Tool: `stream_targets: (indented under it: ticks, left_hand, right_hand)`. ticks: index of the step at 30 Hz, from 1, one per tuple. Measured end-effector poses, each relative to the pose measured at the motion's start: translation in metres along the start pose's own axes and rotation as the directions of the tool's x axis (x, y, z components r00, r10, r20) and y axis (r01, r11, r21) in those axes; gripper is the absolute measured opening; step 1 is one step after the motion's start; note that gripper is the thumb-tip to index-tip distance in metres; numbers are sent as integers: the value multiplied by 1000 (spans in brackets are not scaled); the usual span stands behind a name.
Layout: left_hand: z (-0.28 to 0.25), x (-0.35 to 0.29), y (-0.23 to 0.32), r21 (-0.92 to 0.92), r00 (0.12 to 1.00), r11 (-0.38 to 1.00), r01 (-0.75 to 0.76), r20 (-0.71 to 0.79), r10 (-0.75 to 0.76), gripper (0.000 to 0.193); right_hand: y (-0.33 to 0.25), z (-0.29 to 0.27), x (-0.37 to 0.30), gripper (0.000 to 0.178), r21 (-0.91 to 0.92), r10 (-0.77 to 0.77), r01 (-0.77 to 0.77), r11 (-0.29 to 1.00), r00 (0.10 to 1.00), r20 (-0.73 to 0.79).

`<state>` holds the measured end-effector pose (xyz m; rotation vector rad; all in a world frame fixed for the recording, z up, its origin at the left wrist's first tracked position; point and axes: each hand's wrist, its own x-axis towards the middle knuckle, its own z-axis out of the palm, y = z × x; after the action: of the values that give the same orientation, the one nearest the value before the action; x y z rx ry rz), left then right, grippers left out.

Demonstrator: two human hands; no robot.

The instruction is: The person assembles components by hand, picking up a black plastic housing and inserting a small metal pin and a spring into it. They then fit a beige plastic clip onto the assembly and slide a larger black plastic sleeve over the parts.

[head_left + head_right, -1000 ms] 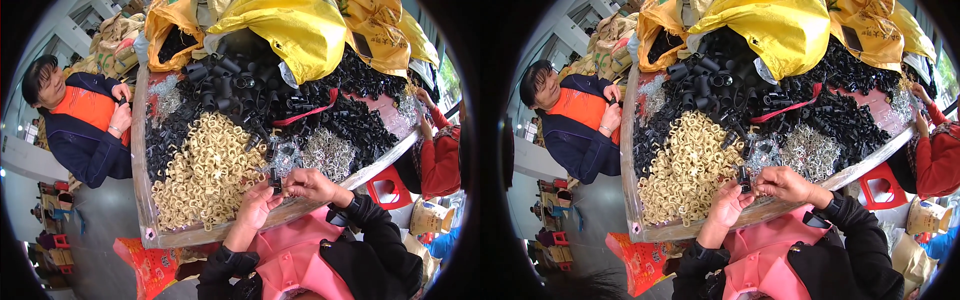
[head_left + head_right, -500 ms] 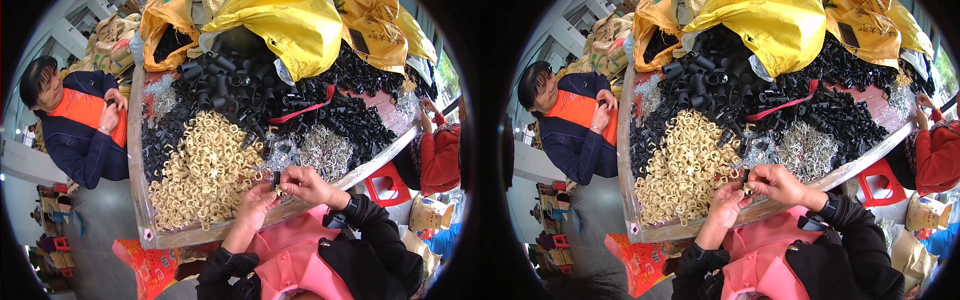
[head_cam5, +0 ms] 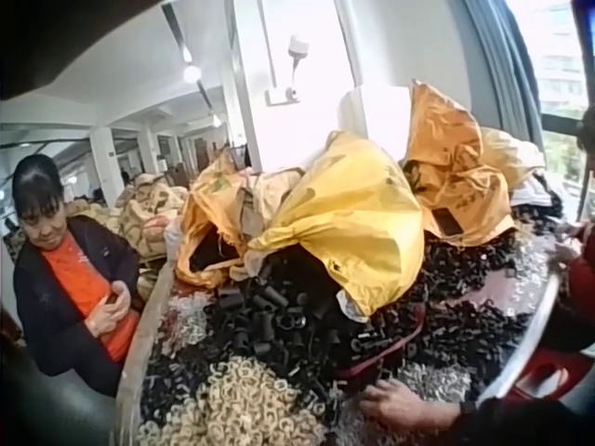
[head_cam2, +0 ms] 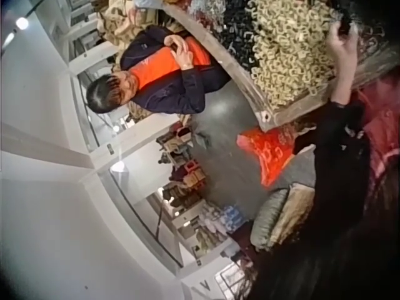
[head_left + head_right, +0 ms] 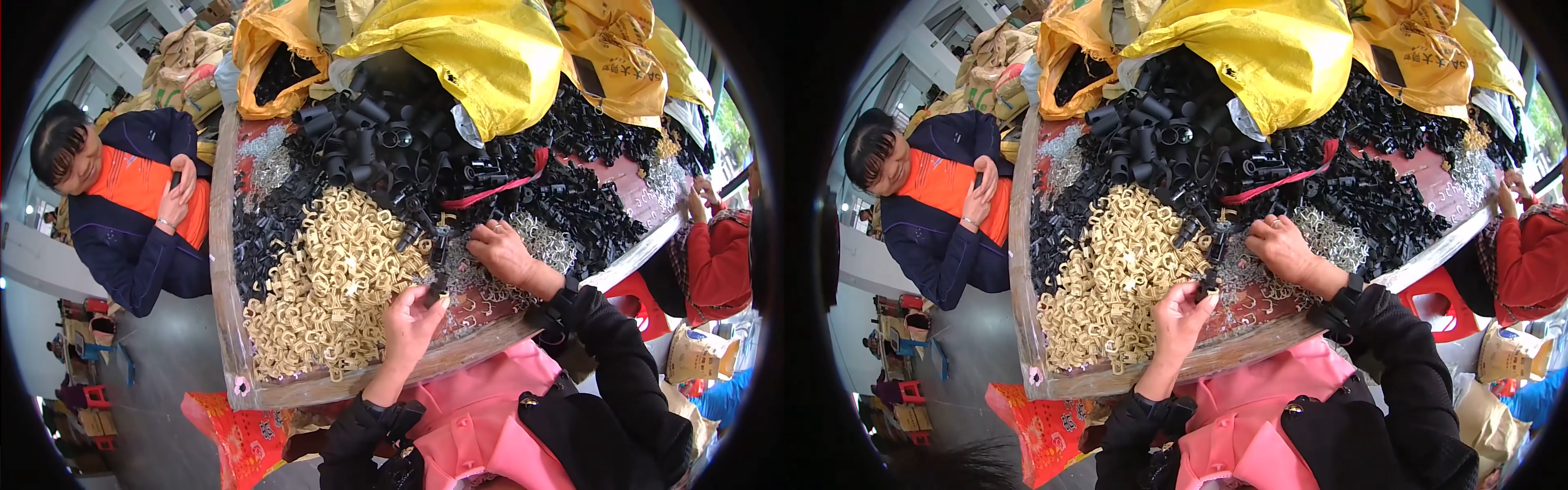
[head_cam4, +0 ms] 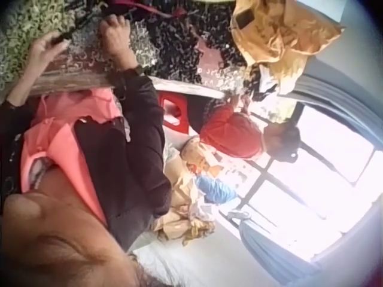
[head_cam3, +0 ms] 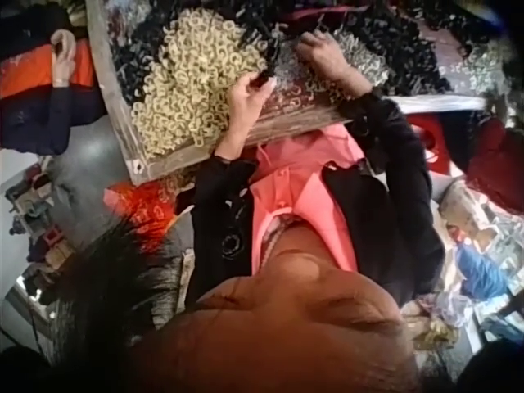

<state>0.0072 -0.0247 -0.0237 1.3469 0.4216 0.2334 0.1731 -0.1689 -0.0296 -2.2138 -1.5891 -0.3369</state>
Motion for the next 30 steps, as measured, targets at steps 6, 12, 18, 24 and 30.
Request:
stream_targets:
  ticks: [6, 12, 18, 24, 30]
  left_hand:
    - [-5, 5, 8, -218, 994, 970, 108, -10, -113, 22]
    - [-1, 1, 6, -355, 983, 921, 160, -23, -180, 18]
    - [2, -4, 7, -379, 982, 910, 168, -14, -187, 18]
    - [1, -5, 8, -384, 986, 912, 145, -26, -168, 19]
    - [8, -6, 13, -394, 981, 903, 170, -17, -192, 18]
  right_hand:
    - [-21, -12, -4, 11, 776, 449, -562, 286, 794, 410]
    - [-12, -9, -3, 13, 321, 272, -295, 900, 955, 116]
    - [2, 7, 0, 6, -53, 61, -61, 997, 998, -7]
    - [-22, -7, -8, 6, 853, 362, -445, 273, 869, 337]
    - [-50, -25, -5, 10, 835, 294, -470, -286, 787, 543]
